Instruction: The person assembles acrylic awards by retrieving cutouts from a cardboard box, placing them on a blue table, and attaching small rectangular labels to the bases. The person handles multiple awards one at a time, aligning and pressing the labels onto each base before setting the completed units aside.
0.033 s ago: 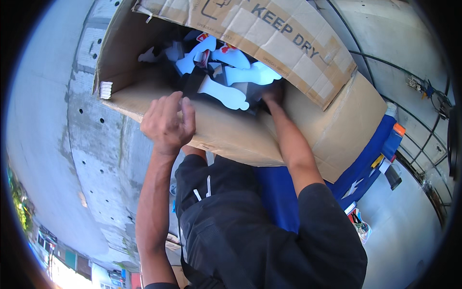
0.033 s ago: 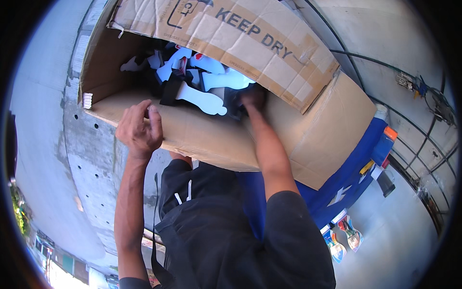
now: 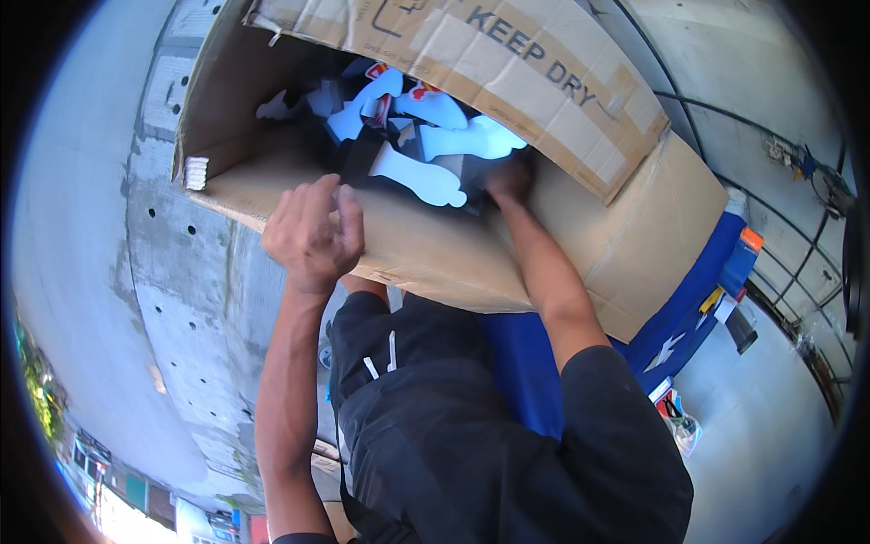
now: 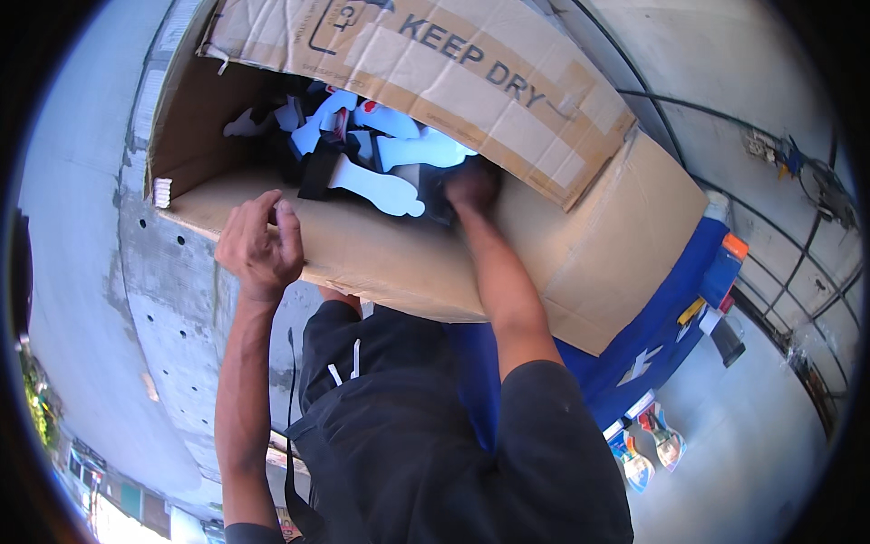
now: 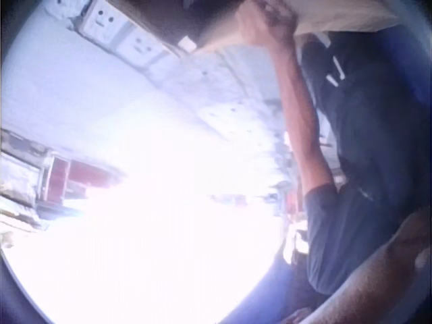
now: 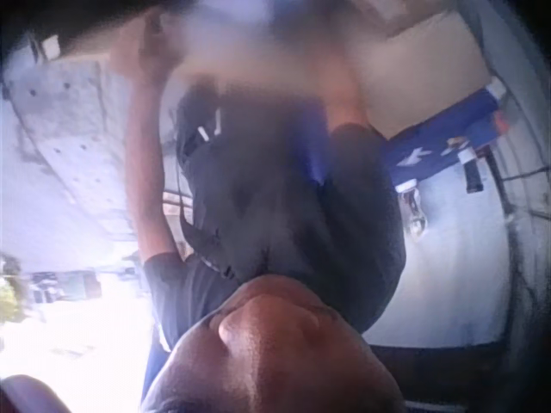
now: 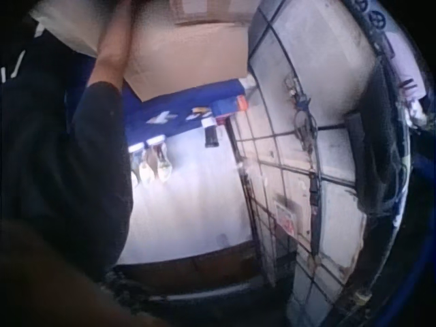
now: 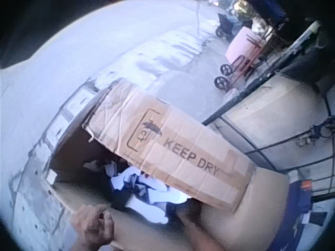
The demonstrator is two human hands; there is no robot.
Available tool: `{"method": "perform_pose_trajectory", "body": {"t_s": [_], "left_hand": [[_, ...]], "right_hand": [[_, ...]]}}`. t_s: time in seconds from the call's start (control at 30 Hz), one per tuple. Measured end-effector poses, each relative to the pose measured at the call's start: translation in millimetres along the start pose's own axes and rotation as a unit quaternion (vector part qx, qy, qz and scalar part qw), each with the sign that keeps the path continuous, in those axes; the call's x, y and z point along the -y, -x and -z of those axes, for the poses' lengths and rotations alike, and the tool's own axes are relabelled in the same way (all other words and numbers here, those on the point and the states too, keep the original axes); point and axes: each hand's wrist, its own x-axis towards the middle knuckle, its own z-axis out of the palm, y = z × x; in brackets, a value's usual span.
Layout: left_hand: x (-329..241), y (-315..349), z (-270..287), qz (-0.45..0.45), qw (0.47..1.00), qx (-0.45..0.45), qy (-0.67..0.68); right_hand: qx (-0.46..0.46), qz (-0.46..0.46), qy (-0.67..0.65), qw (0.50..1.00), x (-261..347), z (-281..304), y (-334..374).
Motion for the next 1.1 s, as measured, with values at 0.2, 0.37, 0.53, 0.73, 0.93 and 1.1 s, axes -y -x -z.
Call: {"method": "perform_pose_trajectory", "body": {"t_s": [0.2, 0.37, 0.53, 0.73, 0.93, 1.1], "left_hand": [[-3.9, -1.8, 2.6, -0.006, 1.0, 0.0, -0.007], [-2.9, 0.3, -1.1, -0.003, 1.0, -0.001, -0.013], [-2.8, 0.8, -2.3, 0.001, 1.0, 0.0, -0.01], [-17.6, -10.2, 4.0, 0.08, 0.985, 0.13, -0.079], [-43.4, -35.9, -59.1, -0.116, 0.843, 0.525, -0.011], [-49.8, -34.2, -144.6, -0.117, 0.731, 0.653, -0.161]], "right_hand": [[0.091, -0.069, -0.182, 0.977, 30.4, 14.5, 21.9], [0.205, -0.179, -0.385, 0.882, 27.4, 15.9, 16.4], [0.1, 0.056, -0.324, 0.939, 59.2, 19.7, 15.3], [0.062, 0.104, -0.537, 0.835, 131.9, 61.0, -7.2], [0.203, 0.119, -0.523, 0.819, 103.0, 82.3, -31.5], [0.13, 0.18, -0.301, 0.927, 67.3, 63.3, -43.9]]}}
